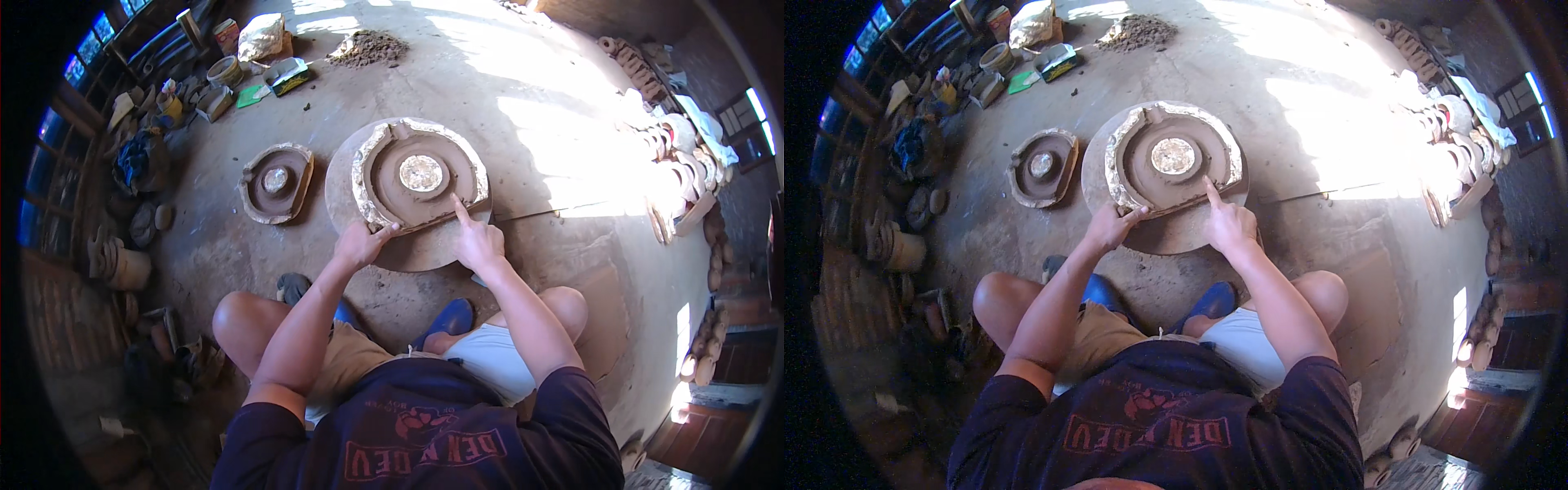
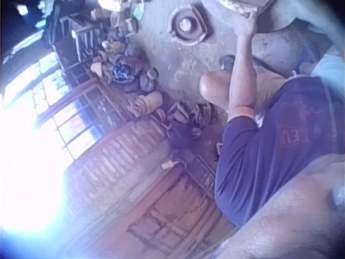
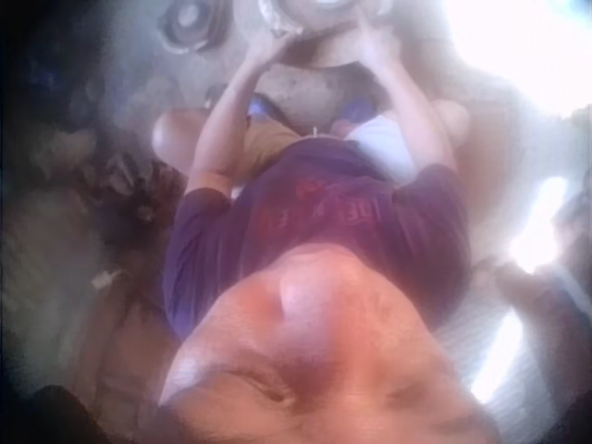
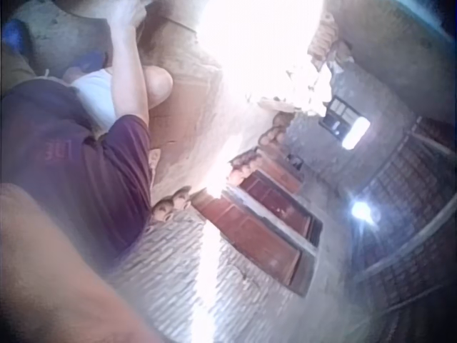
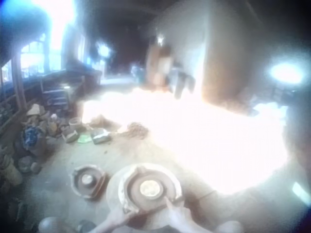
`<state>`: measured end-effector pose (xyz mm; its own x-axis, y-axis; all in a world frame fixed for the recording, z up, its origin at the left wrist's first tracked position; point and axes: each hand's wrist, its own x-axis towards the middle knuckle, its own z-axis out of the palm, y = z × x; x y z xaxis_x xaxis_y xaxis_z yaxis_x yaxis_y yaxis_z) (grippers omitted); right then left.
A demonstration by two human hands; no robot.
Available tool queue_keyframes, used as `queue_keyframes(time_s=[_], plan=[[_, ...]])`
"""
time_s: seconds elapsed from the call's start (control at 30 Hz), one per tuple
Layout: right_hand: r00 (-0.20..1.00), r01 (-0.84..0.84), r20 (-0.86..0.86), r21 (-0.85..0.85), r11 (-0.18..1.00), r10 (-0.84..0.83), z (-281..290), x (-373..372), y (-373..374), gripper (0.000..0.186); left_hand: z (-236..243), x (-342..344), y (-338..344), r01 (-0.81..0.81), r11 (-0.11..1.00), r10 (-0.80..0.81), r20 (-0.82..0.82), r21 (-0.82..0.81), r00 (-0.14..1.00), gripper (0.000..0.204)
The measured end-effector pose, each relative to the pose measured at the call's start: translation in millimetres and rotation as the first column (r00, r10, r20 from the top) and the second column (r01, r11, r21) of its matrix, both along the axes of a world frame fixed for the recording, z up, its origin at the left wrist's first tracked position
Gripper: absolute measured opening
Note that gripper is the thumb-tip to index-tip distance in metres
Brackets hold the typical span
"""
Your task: The person applies pieces of clay to a circular pottery form on a wheel, pressing and smoothing the clay by hand into a raised rim around the central circle.
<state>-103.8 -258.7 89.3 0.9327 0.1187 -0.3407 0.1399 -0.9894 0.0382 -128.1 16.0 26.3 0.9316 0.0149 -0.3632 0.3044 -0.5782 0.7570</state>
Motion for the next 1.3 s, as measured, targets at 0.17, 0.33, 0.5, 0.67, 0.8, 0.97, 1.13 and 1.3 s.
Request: queue_keyframes(time_s=[0.17, 0.33, 0.5, 0.67, 0.8, 0.97, 1.13, 1.3], plan=[[0.999, 0.051, -0.009, 0.045, 0.998, -0.051, 3.5, 10.3, -12.3, 0.097, 7.9, 3.2, -3.9, 0.015, 0.998, -0.007, -0.121, 0.063, 0.993, 0.081], [0.999, 0.041, 0.023, 0.154, 0.987, -0.045, 10.1, 14.4, -8.7, 0.096, -1.3, 0.3, -1.0, 0.008, 1.000, -0.008, 0.000, 0.016, 1.000, 0.078], [0.993, 0.111, -0.013, 0.374, 0.921, -0.115, -9.8, 9.0, -9.7, 0.099, 6.2, 1.8, -4.4, 0.070, 0.997, -0.068, -0.081, 0.017, 0.994, 0.077], [0.968, 0.243, -0.211, 0.618, 0.748, -0.140, -22.3, -9.6, 8.1, 0.106, 2.2, -2.7, -5.5, 0.026, 0.994, -0.025, -0.005, 0.110, 1.000, 0.079], [0.975, 0.216, -0.188, 0.671, 0.710, -0.118, -28.3, -23.9, 21.3, 0.109, 18.8, -6.2, -11.2, 0.036, 0.996, -0.042, 0.070, 0.082, 0.997, 0.076], [0.982, 0.139, -0.184, 0.589, 0.796, -0.035, -28.8, -28.0, 30.2, 0.110, 16.2, -4.4, -12.8, 0.009, 0.989, -0.009, 0.000, 0.144, 1.000, 0.080], [0.977, -0.029, -0.182, 0.410, 0.912, 0.113, 3.1, -23.2, 42.8, 0.102, 2.8, -1.9, -4.4, 0.023, 0.991, -0.022, -0.011, 0.133, 1.000, 0.081], [0.969, -0.065, -0.188, 0.432, 0.899, 0.161, 2.8, -13.7, 24.3, 0.100, 23.3, -1.9, -7.6, 0.045, 0.990, -0.034, -0.079, 0.136, 0.996, 0.086]])
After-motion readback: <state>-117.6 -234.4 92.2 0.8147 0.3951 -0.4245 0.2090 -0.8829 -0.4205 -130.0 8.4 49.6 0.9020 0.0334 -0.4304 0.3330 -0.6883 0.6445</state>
